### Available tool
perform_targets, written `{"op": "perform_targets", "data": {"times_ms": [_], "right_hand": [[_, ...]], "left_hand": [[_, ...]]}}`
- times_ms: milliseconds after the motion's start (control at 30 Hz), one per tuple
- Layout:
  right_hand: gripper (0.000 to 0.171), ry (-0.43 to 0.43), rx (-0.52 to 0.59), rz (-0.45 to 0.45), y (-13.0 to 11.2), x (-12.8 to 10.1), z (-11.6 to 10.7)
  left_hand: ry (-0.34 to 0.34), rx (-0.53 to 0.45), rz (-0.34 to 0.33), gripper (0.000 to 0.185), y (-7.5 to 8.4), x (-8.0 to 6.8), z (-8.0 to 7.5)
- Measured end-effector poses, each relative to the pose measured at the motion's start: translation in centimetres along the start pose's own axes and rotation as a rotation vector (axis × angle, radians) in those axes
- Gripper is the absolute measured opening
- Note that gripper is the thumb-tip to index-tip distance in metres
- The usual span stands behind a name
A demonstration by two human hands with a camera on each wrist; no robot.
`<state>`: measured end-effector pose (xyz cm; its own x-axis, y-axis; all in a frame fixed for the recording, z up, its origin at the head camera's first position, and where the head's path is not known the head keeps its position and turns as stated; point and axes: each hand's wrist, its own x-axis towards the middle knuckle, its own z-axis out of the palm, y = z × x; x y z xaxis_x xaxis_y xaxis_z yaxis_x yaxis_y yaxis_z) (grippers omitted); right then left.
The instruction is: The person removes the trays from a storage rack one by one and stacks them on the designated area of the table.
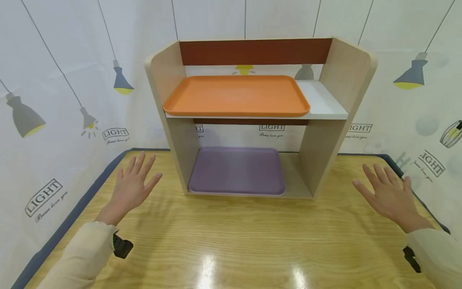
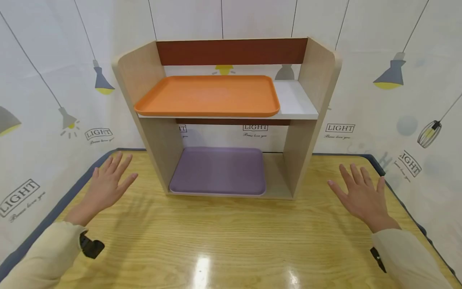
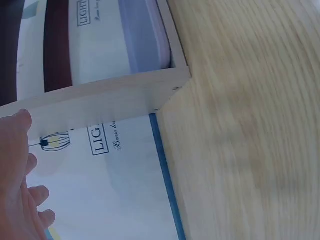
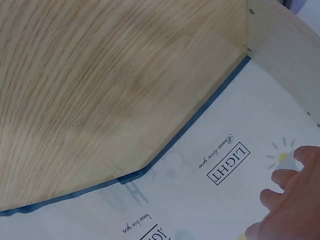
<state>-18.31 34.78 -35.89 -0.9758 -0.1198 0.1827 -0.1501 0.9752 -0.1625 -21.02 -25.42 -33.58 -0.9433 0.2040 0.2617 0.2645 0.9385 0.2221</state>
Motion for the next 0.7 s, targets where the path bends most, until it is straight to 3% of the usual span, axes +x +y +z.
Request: {"op": "perform_targets", "data": {"times_ms": [233, 467, 700], "right_hand": [[0.065, 0.016, 0.052, -0.031, -0.7, -0.7, -0.5], [0.062, 0.055, 0.111, -0.065, -1.9, -1.0, -1.3], [0.06, 0.085, 0.177, -0.088, -3.1, -1.2, -2.4]], "left_hand": [[0.107, -0.016, 0.07, 0.061, 0.9, 0.0, -1.2], [0.125, -0.058, 0.09, 0.063, 1.9, -0.2, -3.1], [0.189, -0.16, 0.121, 0.063, 2.9, 0.0, -4.9]]}}
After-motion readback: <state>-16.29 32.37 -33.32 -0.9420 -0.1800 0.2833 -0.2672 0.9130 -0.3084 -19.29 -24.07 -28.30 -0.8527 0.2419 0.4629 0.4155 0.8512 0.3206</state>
